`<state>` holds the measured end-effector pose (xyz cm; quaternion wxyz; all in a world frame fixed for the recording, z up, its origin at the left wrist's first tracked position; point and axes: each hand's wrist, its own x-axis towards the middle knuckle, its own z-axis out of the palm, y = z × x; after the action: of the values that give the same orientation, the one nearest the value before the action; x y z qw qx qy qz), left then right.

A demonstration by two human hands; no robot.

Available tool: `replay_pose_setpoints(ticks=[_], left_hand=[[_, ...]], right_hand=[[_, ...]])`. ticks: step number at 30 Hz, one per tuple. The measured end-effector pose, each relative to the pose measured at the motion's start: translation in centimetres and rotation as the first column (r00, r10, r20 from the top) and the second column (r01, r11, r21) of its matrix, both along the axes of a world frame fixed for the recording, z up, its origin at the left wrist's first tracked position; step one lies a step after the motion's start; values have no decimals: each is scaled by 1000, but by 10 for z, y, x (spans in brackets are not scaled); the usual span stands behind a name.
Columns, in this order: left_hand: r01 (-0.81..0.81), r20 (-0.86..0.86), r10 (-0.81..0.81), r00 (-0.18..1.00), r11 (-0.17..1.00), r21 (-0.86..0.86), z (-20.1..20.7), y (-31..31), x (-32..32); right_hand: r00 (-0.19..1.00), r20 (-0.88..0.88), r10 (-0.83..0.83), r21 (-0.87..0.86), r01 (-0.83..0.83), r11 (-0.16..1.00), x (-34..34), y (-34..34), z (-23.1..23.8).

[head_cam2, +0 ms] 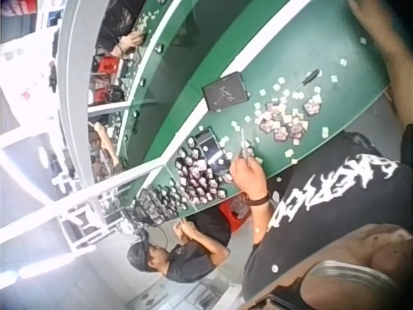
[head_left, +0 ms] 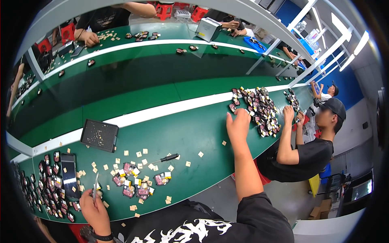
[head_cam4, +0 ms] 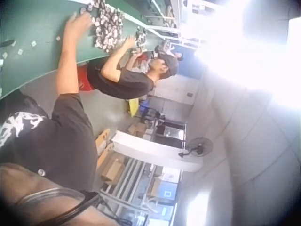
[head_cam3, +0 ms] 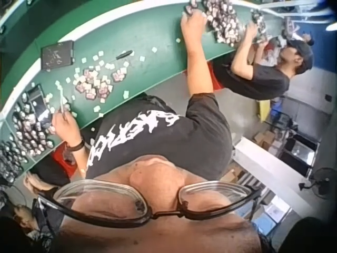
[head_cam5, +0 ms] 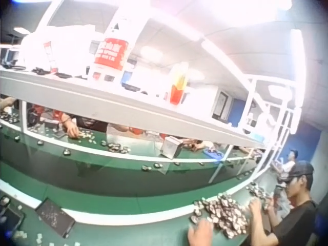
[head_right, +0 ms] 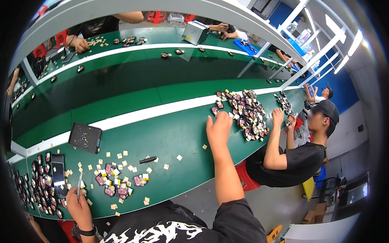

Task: Assembling small electronic components, specifically smartwatches, on a production line using hands and tools.

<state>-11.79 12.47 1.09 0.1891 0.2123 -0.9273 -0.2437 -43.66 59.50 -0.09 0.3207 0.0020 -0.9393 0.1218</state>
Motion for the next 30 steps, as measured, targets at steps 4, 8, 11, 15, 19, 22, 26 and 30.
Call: replay_pose_setpoints(ticks=[4,8,11,15,19,22,26,30], left_hand=[[-21,-22,19,1000,997,-70,7,4,3],[6,-104,-25,994,984,-181,28,25,3],[173,-110,-141,984,901,398,45,39,2],[488,-416,-262,871,366,792,46,69,-17],[442,-448,-189,874,-75,894,46,105,-49],[245,-380,-225,897,-463,852,38,113,-56],[106,-274,-403,873,-393,913,34,106,-55],[-9,-121,-513,850,-243,970,42,110,-47]], right_hand=[[982,134,-130,65,122,990,-25,12,-2],[949,242,-203,153,169,974,-35,33,-5],[983,177,-54,60,44,997,-25,16,9],[866,152,477,-360,-400,843,19,-34,29],[332,92,939,-368,-865,342,100,-112,61],[47,68,997,-439,-896,72,139,-151,59],[-67,68,995,-656,-754,-6,143,-148,63],[113,43,993,-933,-352,80,152,-156,70]])
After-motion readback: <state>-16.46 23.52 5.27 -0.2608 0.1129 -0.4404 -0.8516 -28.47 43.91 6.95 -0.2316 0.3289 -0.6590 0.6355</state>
